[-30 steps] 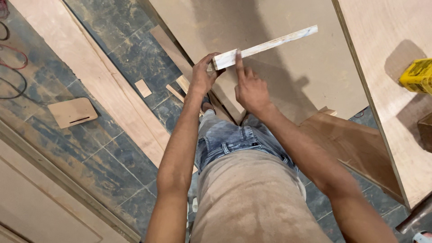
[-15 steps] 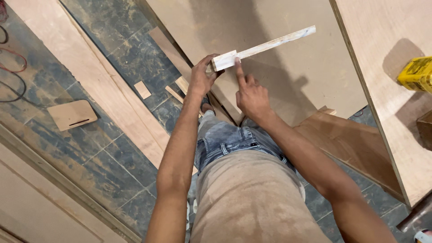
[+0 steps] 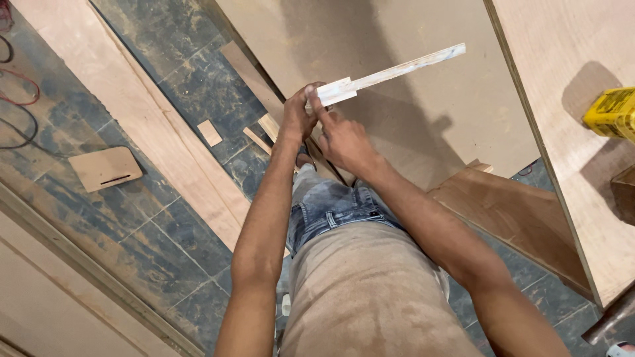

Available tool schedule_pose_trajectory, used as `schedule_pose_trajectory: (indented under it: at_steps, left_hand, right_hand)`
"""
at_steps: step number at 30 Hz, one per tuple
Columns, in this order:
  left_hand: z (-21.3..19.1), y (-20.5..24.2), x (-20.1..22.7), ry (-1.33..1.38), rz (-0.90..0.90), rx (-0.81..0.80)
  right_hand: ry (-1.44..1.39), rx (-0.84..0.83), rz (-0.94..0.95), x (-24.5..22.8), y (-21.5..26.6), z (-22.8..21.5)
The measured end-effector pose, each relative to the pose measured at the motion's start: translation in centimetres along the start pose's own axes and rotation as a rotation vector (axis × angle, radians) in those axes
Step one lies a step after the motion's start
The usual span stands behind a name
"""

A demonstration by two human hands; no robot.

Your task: The person nails two boards together using a hammer and then applies glue to a separate wooden strip by hand.

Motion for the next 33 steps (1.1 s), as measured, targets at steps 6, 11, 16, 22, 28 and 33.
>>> schedule_pose_trajectory:
  at_steps: [6, 11, 16, 22, 28, 33]
  left_hand:
    - [-0.2, 0.4, 0.9, 0.028, 0.115, 0.031]
    - [0.0, -0.1, -0.2, -0.010, 0.085, 0.017]
    - [0.0, 0.1, 0.3, -0.056, 0.084, 0.018]
    - [-0.7, 0.5, 2.4, -0.039, 0.207, 0.023]
    - [-0.7, 0.3, 2.6, 0.002, 0.142, -0.004]
    - [-0.5, 0.3, 2.3, 0.002, 0.082, -0.020]
  right_hand:
    - [0.012, -0.088, 0.315, 2.8, 0.7, 0.2]
    - [-0.087, 0.015, 0.052, 0.9, -1.3, 0.7]
    - [-0.185, -0.006, 0.091, 2.2, 0.3, -0.4]
    - [-0.275, 0.190, 0.218, 7.5, 3.5, -2.1]
    - [-0.108, 0.281, 0.271, 11.2, 3.6, -3.3]
    - [-0.068, 0.028, 0.144, 9.1, 4.4, -0.7]
Point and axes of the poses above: each hand's wrist, its own y-axis away from the middle knuckle, its own z-axis out of the palm, x = y × z, the point moved 6 cm from there along -y, towards the middle knuckle, and after that the axes turned 2 degrees about y, right-handed, at the moved point
